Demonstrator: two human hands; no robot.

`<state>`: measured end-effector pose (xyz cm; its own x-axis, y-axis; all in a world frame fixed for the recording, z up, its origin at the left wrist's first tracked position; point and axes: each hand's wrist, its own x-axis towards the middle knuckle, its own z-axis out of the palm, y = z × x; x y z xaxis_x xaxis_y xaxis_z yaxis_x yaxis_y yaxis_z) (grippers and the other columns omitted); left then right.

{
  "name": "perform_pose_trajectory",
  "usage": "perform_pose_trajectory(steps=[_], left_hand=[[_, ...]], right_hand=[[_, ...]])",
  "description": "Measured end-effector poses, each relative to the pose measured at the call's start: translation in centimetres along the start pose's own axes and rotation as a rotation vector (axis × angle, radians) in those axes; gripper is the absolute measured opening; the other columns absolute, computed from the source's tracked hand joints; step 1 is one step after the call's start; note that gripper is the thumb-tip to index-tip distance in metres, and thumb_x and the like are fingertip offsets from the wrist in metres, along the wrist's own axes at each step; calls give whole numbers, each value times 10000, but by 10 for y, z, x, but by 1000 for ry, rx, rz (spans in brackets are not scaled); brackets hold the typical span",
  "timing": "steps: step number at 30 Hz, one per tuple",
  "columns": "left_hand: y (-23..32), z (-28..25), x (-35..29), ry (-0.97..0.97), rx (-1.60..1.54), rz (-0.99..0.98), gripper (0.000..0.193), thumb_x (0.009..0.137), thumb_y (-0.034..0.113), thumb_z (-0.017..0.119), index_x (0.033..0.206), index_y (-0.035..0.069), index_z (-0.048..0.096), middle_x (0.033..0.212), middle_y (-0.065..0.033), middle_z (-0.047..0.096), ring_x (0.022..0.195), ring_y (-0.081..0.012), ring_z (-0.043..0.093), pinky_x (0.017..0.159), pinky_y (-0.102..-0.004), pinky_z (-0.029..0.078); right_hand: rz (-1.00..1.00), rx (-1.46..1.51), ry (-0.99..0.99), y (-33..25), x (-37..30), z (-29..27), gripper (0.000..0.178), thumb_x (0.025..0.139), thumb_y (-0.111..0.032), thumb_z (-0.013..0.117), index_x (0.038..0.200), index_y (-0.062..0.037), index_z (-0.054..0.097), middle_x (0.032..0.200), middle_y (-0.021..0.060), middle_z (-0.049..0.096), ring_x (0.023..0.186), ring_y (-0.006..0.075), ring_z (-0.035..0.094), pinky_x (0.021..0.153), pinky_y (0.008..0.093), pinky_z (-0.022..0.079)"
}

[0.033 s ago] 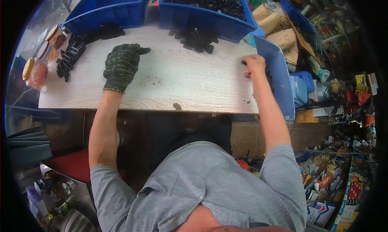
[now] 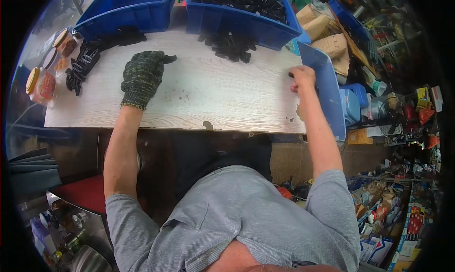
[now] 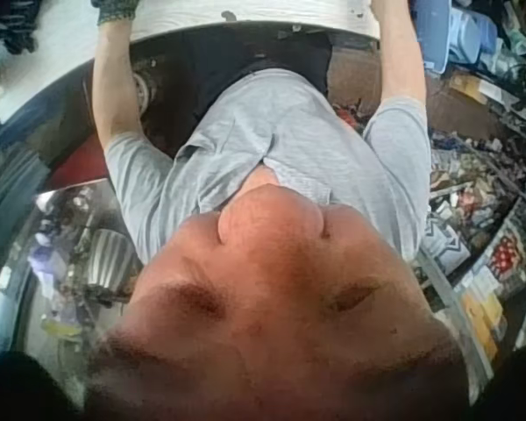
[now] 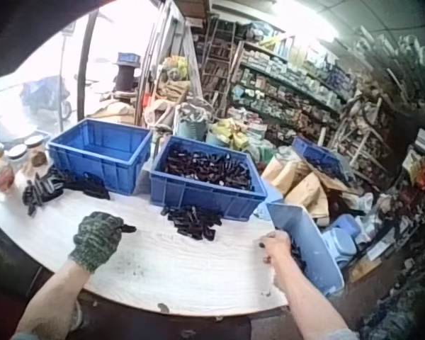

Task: Assembling small black plastic components at a workbench.

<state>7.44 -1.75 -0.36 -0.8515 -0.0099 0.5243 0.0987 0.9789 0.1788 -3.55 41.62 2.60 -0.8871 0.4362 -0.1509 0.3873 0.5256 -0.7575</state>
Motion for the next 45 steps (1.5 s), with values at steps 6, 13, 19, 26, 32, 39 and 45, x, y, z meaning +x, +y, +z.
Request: perform_pose_trajectory(steps=[6, 13, 19, 26, 32, 39, 45], left_hand=[[2, 4, 5, -7, 16, -6, 207, 881, 224, 611, 1044, 157, 719, 988, -88, 707, 960, -304, 644, 854, -442, 513], [-3, 8, -1, 24, 16, -2, 214, 878, 222, 616, 1056, 155, 715, 998, -90, 704, 972, -305, 640, 856, -447, 512], [-5, 10, 0, 63, -52, 27, 214, 889, 221, 612, 1066, 154, 713, 1002, -92, 702, 969, -306, 637, 854, -449, 510], [-7, 5, 1, 1, -35, -4, 215, 893, 221, 621, 1077, 157, 713, 1001, -86, 702, 973, -304, 634, 859, -447, 508], [-7, 3, -1, 67, -76, 2, 237, 879, 205, 650, 1102, 150, 710, 1014, -99, 703, 998, -303, 634, 877, -438, 510], [24, 5, -4, 239, -476, -110, 265, 894, 168, 642, 1129, 55, 685, 1068, -136, 710, 1020, -303, 657, 931, -428, 517], [105, 40, -17, -47, -881, -114, 250, 909, 153, 666, 1123, 25, 691, 1055, -148, 717, 957, -260, 672, 858, -367, 527]], right_hand=[[80, 232, 139, 13, 14, -41, 253, 825, -164, 719, 996, 16, 665, 697, 97, 576, 458, 188, 509, 428, 382, 540], [-87, 352, -331, -41, -60, 38, 277, 807, -219, 782, 951, -27, 644, 583, 22, 492, 382, 121, 446, 438, 359, 552], [-212, 181, -408, -55, -77, 85, 305, 784, -256, 792, 979, -40, 701, 668, 38, 583, 465, 131, 520, 413, 309, 511], [-376, -38, -297, -64, -82, 98, 253, 774, -244, 770, 940, -54, 749, 793, 57, 672, 577, 172, 616, 391, 295, 503], [-319, 69, -355, -58, -78, 93, 239, 810, -234, 738, 950, -40, 735, 721, 50, 623, 514, 165, 585, 387, 312, 504], [-166, 392, -464, -40, -98, 79, 254, 860, -194, 707, 1041, -18, 672, 606, 21, 526, 402, 111, 440, 401, 322, 486], [-148, 522, -694, -35, -143, 81, 192, 877, -179, 684, 983, -20, 657, 564, 12, 502, 381, 110, 429, 397, 321, 500]])
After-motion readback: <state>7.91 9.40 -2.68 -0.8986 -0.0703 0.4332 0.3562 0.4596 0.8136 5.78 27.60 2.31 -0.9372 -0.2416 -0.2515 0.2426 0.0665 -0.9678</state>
